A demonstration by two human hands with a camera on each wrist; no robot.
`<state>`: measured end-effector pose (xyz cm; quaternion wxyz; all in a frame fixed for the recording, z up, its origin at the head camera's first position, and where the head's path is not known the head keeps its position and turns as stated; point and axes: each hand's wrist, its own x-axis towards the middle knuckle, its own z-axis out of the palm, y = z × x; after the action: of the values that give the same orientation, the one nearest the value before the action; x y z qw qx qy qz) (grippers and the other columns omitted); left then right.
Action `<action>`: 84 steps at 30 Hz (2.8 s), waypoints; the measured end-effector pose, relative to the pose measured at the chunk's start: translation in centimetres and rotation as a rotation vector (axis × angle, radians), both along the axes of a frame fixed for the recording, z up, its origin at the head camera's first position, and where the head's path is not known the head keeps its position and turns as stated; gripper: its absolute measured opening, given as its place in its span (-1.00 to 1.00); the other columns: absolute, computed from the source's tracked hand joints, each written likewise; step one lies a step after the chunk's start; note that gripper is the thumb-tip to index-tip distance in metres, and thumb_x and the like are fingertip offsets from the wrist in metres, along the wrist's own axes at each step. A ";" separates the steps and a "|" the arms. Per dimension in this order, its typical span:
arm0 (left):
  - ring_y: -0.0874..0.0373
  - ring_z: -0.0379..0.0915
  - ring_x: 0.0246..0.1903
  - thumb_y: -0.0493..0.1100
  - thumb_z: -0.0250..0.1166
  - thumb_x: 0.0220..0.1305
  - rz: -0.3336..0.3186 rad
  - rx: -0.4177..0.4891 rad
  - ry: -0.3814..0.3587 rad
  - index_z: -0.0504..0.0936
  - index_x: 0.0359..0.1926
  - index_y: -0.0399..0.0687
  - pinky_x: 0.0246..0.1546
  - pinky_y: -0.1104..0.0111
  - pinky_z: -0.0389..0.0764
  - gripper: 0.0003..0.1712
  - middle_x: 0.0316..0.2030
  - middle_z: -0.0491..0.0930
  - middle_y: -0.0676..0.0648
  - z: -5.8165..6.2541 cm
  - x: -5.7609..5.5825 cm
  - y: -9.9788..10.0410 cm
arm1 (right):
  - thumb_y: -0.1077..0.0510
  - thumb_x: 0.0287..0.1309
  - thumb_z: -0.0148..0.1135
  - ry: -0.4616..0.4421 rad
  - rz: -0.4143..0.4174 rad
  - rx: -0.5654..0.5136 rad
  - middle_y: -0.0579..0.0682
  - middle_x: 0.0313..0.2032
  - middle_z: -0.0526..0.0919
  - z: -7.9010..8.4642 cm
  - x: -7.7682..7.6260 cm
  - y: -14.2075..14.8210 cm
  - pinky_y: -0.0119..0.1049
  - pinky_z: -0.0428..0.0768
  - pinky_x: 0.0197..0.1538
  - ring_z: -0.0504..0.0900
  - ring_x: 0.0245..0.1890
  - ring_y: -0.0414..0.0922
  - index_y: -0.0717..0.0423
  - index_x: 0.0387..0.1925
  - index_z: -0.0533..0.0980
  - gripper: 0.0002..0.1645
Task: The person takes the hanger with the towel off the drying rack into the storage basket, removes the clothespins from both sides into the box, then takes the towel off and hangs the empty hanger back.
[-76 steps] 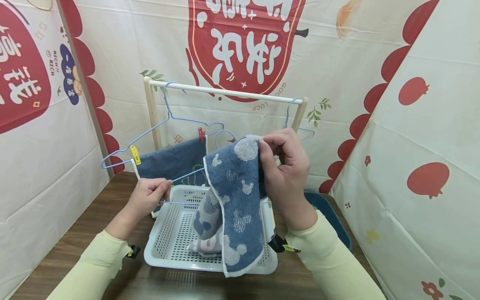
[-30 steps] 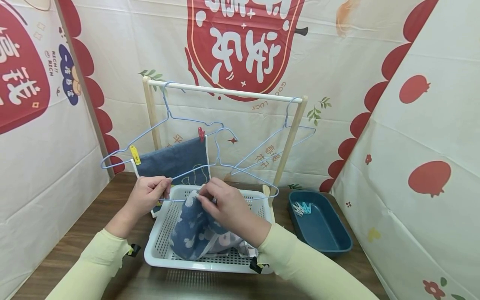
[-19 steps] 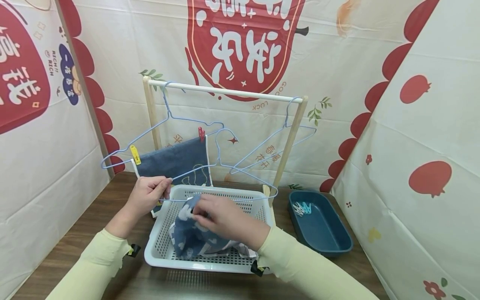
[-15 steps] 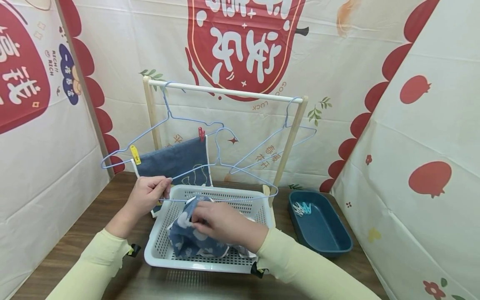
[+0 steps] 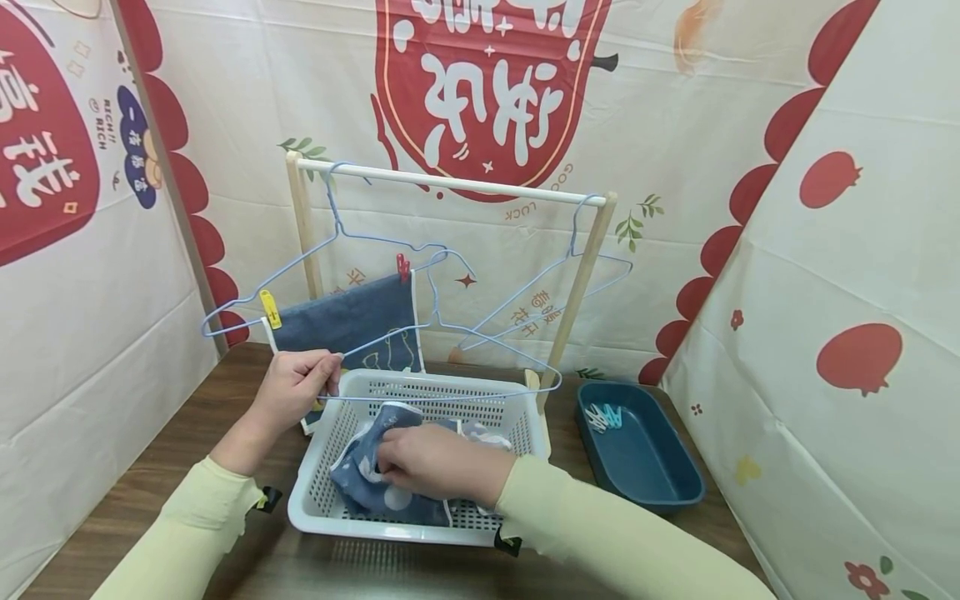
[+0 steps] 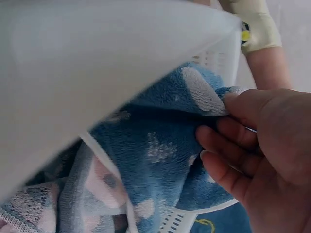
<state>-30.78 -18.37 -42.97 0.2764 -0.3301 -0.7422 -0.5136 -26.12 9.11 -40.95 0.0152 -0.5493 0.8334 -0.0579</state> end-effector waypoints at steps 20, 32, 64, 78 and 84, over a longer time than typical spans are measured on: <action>0.24 0.43 -0.69 -0.46 0.27 0.58 0.000 -0.014 0.000 0.67 -0.51 0.03 -0.68 0.45 0.51 -0.53 -0.61 0.62 0.12 -0.2 -0.1 0.1 | 0.15 0.48 0.45 -0.169 -0.064 0.177 -0.30 -0.36 0.56 -1.1 -1.8 -1.3 -0.52 0.50 -0.25 0.51 -0.35 -0.37 -0.08 -0.18 0.67 -0.93; 0.24 0.43 -0.69 -0.47 0.27 0.57 -0.002 -0.014 -0.003 0.67 -0.51 0.05 -0.68 0.45 0.51 -0.53 -0.61 0.62 0.11 0.0 0.0 0.1 | 0.12 0.52 0.42 -0.236 -0.118 0.257 -0.27 -0.38 0.55 -2.3 -3.4 -1.6 -0.46 0.50 -0.27 0.52 -0.37 -0.32 -0.08 -0.18 0.62 -0.90; 0.11 0.44 -0.68 -0.55 0.30 0.48 0.012 0.027 0.012 0.68 -0.51 0.00 -0.64 0.47 0.50 -0.54 -0.61 0.61 0.02 0.0 0.4 -0.3 | 0.04 0.49 0.47 -0.065 -0.482 -0.027 -0.01 0.03 0.70 0.2 0.4 9.2 -0.04 0.71 0.10 0.62 -0.01 -0.12 0.07 0.13 0.65 -0.68; 0.07 0.44 -0.69 -0.51 0.28 0.54 -0.009 0.039 -0.002 0.68 -0.51 0.01 -0.65 0.45 0.51 -0.53 -0.60 0.62 0.04 0.5 0.6 0.0 | -0.01 0.45 0.46 0.030 -0.983 -0.226 0.38 0.32 0.55 -2.0 0.3 14.2 0.30 0.63 0.31 0.58 0.26 0.27 0.37 0.49 0.41 -0.19; 0.01 0.44 -0.70 -0.49 0.25 0.57 -0.014 0.046 -0.014 0.68 -0.51 0.01 -0.66 0.44 0.51 -0.52 -0.60 0.61 0.04 0.4 0.6 -0.2 | 0.02 0.53 0.32 -0.032 -1.070 -0.182 0.43 0.32 0.55 -4.3 -0.2 14.6 0.23 0.75 0.12 0.69 0.09 0.22 0.40 0.60 0.26 -0.14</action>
<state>-30.21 -18.58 -42.54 0.2749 -0.3254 -0.7298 -0.5347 -26.32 23.70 -45.25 -0.0514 -0.0463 0.9880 -0.1380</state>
